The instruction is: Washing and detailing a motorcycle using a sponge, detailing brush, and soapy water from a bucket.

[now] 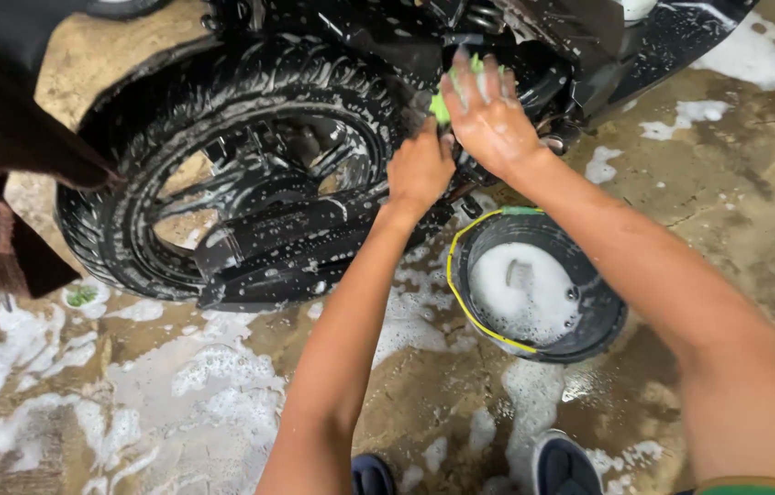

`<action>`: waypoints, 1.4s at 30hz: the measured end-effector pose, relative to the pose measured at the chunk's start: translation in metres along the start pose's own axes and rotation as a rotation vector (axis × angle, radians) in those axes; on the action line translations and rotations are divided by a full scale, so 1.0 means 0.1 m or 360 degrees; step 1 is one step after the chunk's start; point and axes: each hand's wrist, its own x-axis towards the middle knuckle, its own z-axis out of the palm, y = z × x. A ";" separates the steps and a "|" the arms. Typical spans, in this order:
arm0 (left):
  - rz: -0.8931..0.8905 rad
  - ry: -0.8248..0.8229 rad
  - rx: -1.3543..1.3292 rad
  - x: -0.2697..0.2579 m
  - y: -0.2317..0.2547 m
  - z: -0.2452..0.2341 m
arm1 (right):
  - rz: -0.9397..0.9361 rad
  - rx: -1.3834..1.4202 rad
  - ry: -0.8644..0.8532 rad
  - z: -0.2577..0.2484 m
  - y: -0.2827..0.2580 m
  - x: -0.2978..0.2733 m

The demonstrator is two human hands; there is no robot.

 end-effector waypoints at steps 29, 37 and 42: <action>0.0399 -0.0761 0.0603 -0.92 -0.01 2.55 | -0.0446 0.0990 -0.0413 0.14 0.14 -2.51; 0.0081 -0.1591 0.0427 -1.05 -0.36 2.77 | 0.0102 0.1137 -0.1490 1.63 -0.54 -3.35; 0.0181 -0.1704 0.0444 -1.21 -0.06 2.15 | -0.0224 0.1029 -0.1930 1.44 -0.64 -2.95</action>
